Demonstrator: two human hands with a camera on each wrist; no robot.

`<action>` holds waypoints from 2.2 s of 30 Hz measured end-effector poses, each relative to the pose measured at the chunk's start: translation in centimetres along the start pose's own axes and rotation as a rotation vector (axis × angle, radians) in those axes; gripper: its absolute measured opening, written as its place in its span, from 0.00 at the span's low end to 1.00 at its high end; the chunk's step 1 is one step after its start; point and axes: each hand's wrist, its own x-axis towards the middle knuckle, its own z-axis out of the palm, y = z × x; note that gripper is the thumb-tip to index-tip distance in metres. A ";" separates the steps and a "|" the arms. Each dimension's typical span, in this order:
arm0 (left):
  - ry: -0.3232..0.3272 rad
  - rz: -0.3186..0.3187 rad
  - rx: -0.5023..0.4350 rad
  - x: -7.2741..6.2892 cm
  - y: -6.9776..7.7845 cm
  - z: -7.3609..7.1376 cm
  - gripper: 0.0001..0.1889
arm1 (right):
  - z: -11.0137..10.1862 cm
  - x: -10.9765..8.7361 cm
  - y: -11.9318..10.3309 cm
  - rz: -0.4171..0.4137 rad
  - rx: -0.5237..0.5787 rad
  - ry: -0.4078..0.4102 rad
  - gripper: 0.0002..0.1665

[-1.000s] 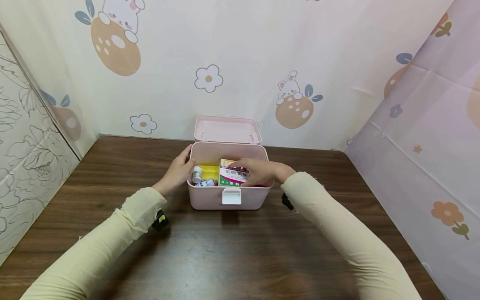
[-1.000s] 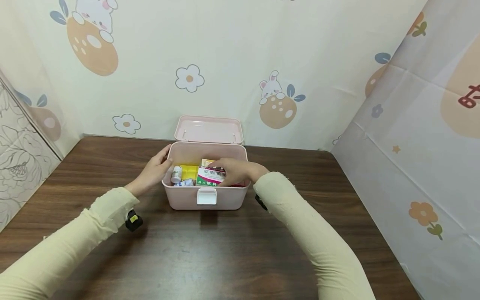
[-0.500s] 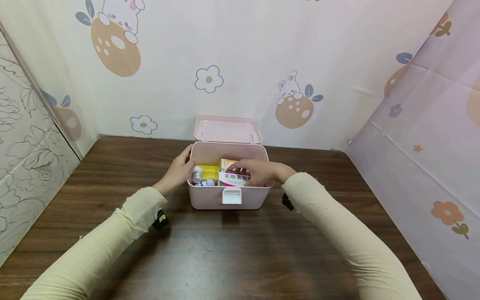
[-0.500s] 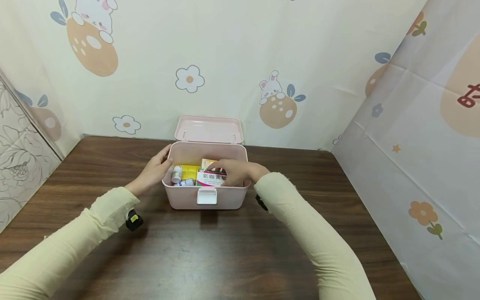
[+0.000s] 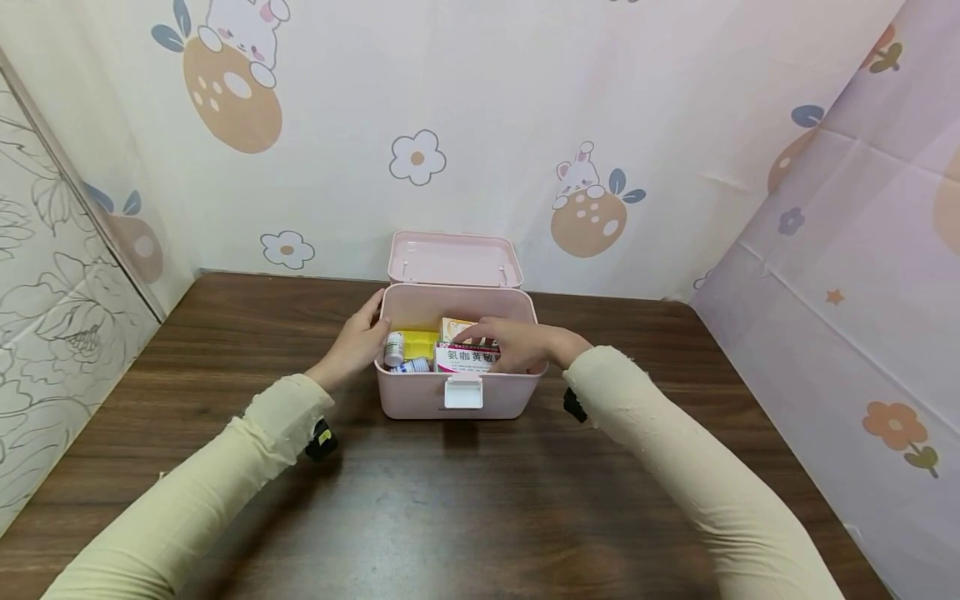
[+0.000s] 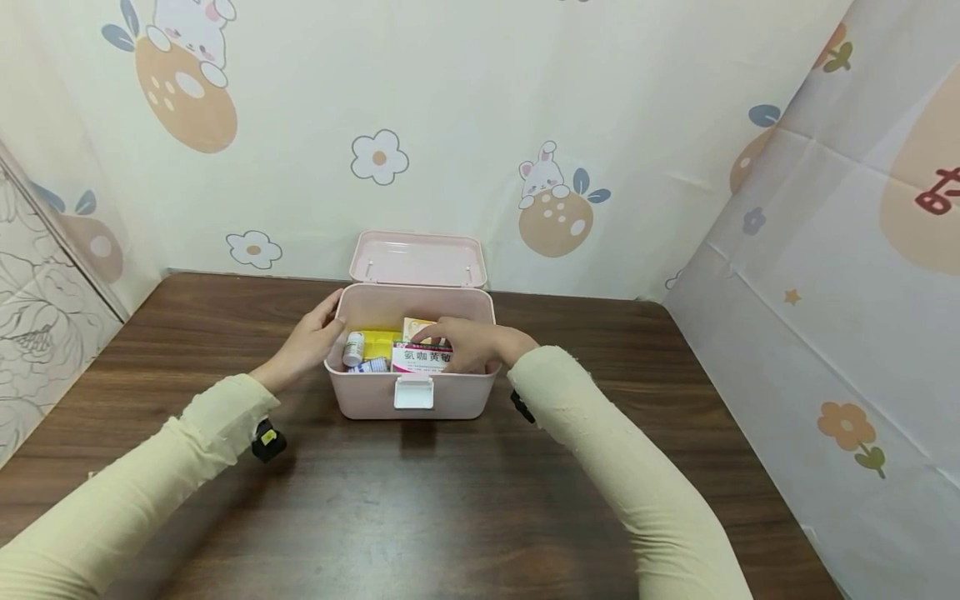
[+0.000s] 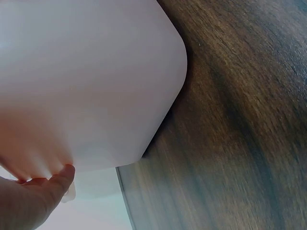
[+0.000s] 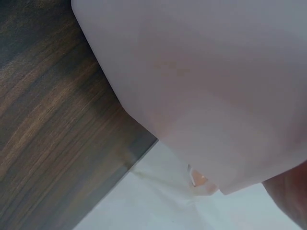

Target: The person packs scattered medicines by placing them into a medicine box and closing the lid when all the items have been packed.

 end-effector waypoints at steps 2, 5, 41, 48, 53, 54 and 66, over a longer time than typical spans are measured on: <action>0.000 0.002 0.001 0.0 0.0 0.0 0.30 | 0.0 0.0 0.0 -0.014 -0.009 0.005 0.40; 0.000 0.005 0.000 0.0 0.1 0.0 0.30 | 0.0 0.0 0.0 -0.039 -0.020 0.015 0.40; 0.020 -0.097 -0.121 1.8 0.5 -1.6 0.29 | -3.1 -0.8 4.8 0.024 0.190 0.710 0.16; -0.032 -0.219 -0.103 4.3 1.0 -2.9 0.29 | -3.8 0.1 6.9 0.147 0.290 0.876 0.17; -0.132 -0.262 -0.125 5.8 1.1 -3.3 0.27 | -3.7 1.2 8.3 0.243 0.347 0.896 0.19; -0.135 -0.265 -0.136 6.1 1.2 -3.3 0.26 | -3.6 1.5 8.6 0.254 0.360 0.890 0.20; -0.037 -0.354 -0.332 8.1 -0.3 -2.6 0.26 | -2.0 3.7 10.3 0.335 0.651 0.738 0.26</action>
